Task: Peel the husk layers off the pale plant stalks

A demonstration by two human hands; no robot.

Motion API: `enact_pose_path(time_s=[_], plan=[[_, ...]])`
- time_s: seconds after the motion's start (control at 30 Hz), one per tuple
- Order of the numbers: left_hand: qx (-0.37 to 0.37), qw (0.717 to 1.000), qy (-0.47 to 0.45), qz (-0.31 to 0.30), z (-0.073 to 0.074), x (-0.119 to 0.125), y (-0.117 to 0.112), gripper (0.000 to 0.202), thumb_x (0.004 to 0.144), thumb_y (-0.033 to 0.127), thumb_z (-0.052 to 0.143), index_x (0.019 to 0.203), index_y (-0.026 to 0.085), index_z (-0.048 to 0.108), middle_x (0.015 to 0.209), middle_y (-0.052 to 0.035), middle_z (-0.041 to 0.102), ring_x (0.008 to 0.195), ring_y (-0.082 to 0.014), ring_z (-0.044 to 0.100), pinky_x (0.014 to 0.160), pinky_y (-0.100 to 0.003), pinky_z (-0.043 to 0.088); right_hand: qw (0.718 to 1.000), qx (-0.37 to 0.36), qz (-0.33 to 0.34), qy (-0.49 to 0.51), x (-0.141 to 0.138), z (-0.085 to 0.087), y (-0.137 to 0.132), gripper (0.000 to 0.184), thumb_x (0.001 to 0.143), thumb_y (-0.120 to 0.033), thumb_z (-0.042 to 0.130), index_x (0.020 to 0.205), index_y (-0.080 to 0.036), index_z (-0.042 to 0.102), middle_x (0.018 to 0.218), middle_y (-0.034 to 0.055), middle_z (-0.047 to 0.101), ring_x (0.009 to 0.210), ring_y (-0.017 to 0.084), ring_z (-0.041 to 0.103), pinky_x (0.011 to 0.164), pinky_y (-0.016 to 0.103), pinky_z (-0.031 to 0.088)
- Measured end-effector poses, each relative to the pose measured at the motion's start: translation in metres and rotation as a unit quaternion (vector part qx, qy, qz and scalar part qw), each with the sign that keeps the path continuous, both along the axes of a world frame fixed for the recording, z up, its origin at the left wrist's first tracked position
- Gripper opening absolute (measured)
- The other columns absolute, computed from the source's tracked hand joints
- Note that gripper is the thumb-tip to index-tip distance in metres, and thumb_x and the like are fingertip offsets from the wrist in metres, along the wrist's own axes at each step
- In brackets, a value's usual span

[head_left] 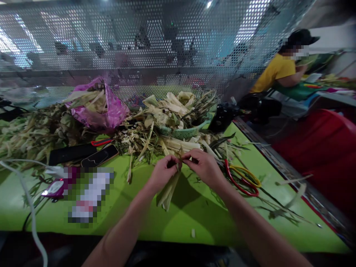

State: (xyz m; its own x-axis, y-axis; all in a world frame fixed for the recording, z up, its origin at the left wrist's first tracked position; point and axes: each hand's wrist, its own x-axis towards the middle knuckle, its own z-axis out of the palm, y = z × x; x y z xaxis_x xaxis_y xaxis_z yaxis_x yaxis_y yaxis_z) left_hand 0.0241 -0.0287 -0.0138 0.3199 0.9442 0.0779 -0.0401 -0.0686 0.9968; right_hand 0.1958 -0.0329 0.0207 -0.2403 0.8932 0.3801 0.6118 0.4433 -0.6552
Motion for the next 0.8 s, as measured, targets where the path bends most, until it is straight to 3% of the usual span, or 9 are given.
enact_pose_path(time_s=[0.17, 0.3, 0.5, 0.63, 0.8], plan=[[-0.029, 0.998, -0.043, 0.023, -0.002, -0.001, 0.001, 0.009, 0.075, 0.021, 0.060, 0.079, 0.016, 0.054, 0.072, 0.0028, 0.051, 0.067, -0.0097, 0.047, 0.065, -0.022, 0.039, 1.000, 0.009, 0.002, 0.007, -0.001, 0.004, -0.004, 0.007, 0.081, -0.024, 0.060, 0.080, -0.022, 0.067, 0.080, 0.0036, 0.066, 0.076, 0.019, 0.059, 0.069, 0.030, 0.043], [-0.069, 0.995, -0.060, 0.038, 0.000, -0.001, 0.001, 0.015, 0.071, 0.025, 0.065, 0.078, 0.016, 0.054, 0.070, 0.0033, 0.052, 0.065, -0.0092, 0.047, 0.065, -0.022, 0.038, 0.999, -0.034, 0.016, 0.033, -0.002, 0.004, -0.008, 0.007, 0.080, -0.025, 0.061, 0.077, -0.021, 0.066, 0.077, 0.0023, 0.066, 0.072, 0.018, 0.058, 0.066, 0.029, 0.042], [-0.096, 0.991, -0.078, 0.049, 0.001, -0.001, 0.001, 0.020, 0.063, 0.019, 0.070, 0.076, 0.015, 0.055, 0.070, 0.0030, 0.055, 0.066, -0.0091, 0.049, 0.066, -0.022, 0.038, 0.995, -0.077, 0.043, 0.053, 0.000, -0.001, -0.007, 0.010, 0.079, -0.028, 0.061, 0.078, -0.020, 0.068, 0.076, 0.0028, 0.066, 0.071, 0.018, 0.058, 0.065, 0.029, 0.042], [-0.067, 0.995, -0.038, 0.057, -0.004, -0.001, 0.002, 0.016, 0.064, 0.016, 0.065, 0.078, 0.016, 0.057, 0.072, 0.0033, 0.056, 0.064, -0.0088, 0.049, 0.063, -0.021, 0.038, 0.993, -0.088, 0.019, 0.072, 0.000, -0.008, -0.005, 0.013, 0.079, -0.030, 0.061, 0.085, -0.020, 0.067, 0.079, 0.0028, 0.068, 0.072, 0.018, 0.059, 0.065, 0.028, 0.043], [0.033, 0.996, 0.035, 0.081, -0.005, 0.001, 0.004, 0.015, 0.064, 0.008, 0.058, 0.077, 0.016, 0.058, 0.072, 0.0024, 0.058, 0.068, -0.0104, 0.052, 0.067, -0.022, 0.041, 0.994, -0.095, 0.000, 0.055, -0.005, -0.013, -0.007, 0.008, 0.078, -0.024, 0.060, 0.081, -0.020, 0.065, 0.072, 0.0005, 0.067, 0.064, 0.016, 0.058, 0.061, 0.027, 0.042]])
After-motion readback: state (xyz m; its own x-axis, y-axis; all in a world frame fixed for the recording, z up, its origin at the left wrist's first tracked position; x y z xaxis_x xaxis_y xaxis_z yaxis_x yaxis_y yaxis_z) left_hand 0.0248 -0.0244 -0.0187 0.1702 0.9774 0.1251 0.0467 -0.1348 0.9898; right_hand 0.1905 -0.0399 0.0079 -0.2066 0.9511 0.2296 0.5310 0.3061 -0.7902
